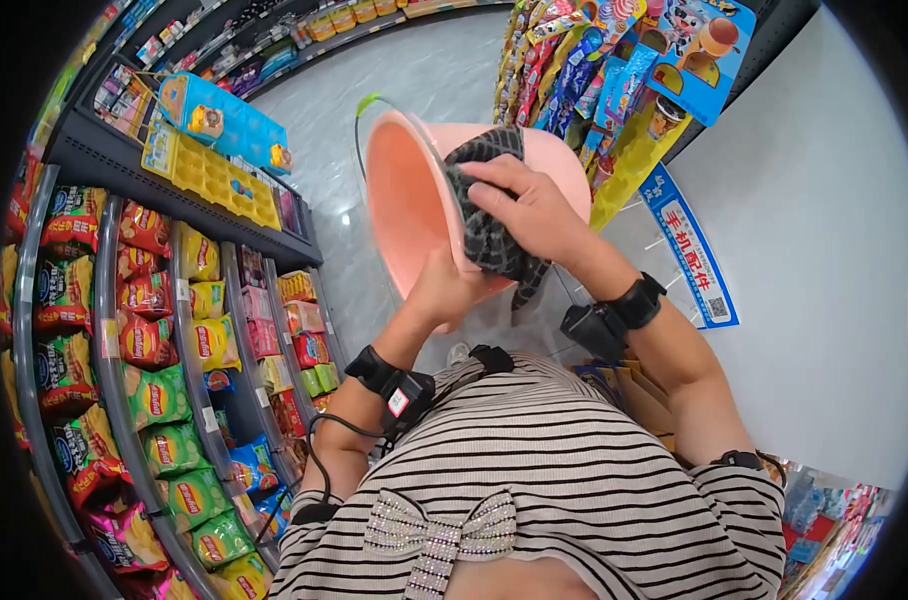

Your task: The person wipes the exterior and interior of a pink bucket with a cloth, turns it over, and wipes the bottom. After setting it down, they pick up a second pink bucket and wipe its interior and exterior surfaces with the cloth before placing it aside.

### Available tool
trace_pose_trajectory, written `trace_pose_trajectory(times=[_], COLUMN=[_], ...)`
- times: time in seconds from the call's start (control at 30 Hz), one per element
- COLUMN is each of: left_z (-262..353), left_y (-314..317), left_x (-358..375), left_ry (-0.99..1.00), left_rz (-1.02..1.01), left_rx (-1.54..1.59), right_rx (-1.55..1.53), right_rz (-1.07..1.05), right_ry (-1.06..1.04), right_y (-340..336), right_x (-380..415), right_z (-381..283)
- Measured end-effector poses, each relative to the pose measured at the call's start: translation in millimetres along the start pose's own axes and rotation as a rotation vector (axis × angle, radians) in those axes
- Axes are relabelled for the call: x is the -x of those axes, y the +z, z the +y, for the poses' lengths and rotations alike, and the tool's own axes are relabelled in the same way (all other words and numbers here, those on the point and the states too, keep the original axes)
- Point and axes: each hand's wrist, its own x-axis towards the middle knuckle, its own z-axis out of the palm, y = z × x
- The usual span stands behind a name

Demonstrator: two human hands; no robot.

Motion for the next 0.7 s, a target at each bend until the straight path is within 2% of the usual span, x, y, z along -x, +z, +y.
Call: trace_pose_trajectory(times=[0.03, 0.13, 0.17, 0.27, 0.3, 0.4, 0.47, 0.53, 0.6, 0.67, 0.7], left_z=[0, -15, -19, -7, -13, -20, -18, -9, -10, -34, -29], left_y=[-2, -6, -4, -2, -6, -5, 2, 11, 6, -7, -5], left_x=[-2, -17, -13, -7, -10, -16, -11, -1, -2, -11, -12], left_ry=[0.02, 0.291, 0.267, 0.211, 0.208, 0.081, 0.054, 0.028, 0.028, 0.06, 0.032], left_rz=[0.007, 0.166, 0.152, 0.078, 0.029, 0.003, -0.038, -0.048, -0.036, -0.061, -0.031], left_rx=[-0.028, 0.137, 0.123, 0.038, 0.039, 0.096, 0.049, -0.013, 0.061, 0.141, 0.277], right_rx=[0.029, 0.227, 0.188, 0.323, 0.375, 0.492, 0.618, 0.859, 0.572, 0.192, -0.115], right_rz=[-0.02, -0.106, -0.099, -0.105, -0.097, -0.01, 0.175, 0.299, 0.333, 0.602, 0.573], right_ry=[-0.063, -0.136, -0.118, -0.164, -0.216, -0.195, -0.18, -0.079, -0.012, 0.192, 0.22], right_y=[2, 8, 10, 2, -1, -6, -10, -29, -71, -96, -107], right_x=[4, 22, 26, 23, 17, 9, -7, -28, -46, -48, -45], right_z=[-6, -11, -14, -9, -6, -8, 3, 32, 55, 34, 21])
